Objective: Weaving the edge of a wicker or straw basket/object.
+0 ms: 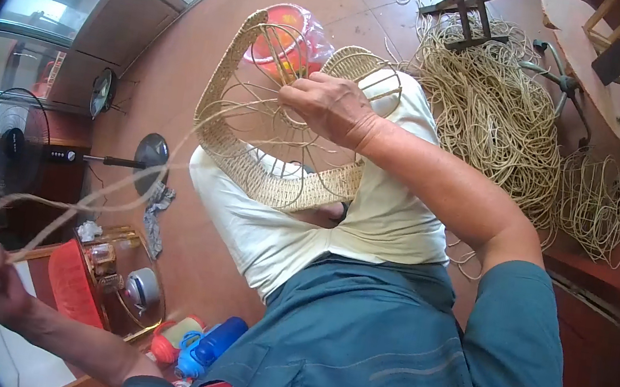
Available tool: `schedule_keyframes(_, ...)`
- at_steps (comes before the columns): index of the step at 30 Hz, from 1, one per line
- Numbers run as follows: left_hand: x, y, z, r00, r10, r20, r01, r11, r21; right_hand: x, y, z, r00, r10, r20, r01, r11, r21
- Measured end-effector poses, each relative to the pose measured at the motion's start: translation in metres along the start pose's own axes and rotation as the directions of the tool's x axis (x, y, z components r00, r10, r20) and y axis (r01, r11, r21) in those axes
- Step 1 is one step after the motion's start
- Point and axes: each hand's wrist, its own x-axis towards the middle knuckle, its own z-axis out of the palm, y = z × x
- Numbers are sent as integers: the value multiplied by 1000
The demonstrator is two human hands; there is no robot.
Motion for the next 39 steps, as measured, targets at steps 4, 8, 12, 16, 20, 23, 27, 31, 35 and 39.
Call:
schedule_keyframes(4, -59, -84, 23, 993, -80, -86, 107, 920, 376, 0, 2, 0, 993, -109, 37, 112, 989, -93)
schedule_keyframes(8, -15, -179, 103, 541, -822, 181, 411, 446, 795, -2, 6, -6, 990, -105, 97, 115, 987, -108)
schedule_keyframes(12, -49, -284, 124, 941, -327, -84, 156, 200, 967, 3, 1, -8, 990, -112, 81, 118, 991, -69)
schedule_keyframes(16, -41, -364, 118, 951, -98, -294, 310, 264, 913, 6, 0, -4, 994, -97, 57, 100, 994, -38)
schedule_keyframes(20, -31, -390, 98, 995, -58, -78, 83, 79, 993, 6, 1, -3, 992, -109, 58, 112, 992, -54)
schedule_keyframes(23, 7, -388, 115, 973, -27, -229, 205, 555, 806, 8, 0, -7, 992, -119, 48, 120, 993, -21)
schedule_keyframes(27, 49, -390, 114, 962, -161, -222, 274, 546, 791, 6, -1, -6, 993, -66, 96, 67, 998, -4)
schedule_keyframes(31, 46, -416, 115, 959, 243, 147, -140, -46, 989, 10, -4, -7, 983, -12, 182, 11, 1000, 6)
schedule_keyframes(35, 11, -402, 147, 980, 196, -40, 2, 192, 981, 11, -2, -14, 981, 6, 196, -10, 1000, 23)
schedule_keyframes(39, -22, -441, 171, 962, -34, -271, 228, 648, 727, 18, -4, -14, 977, 27, 211, -44, 996, 76)
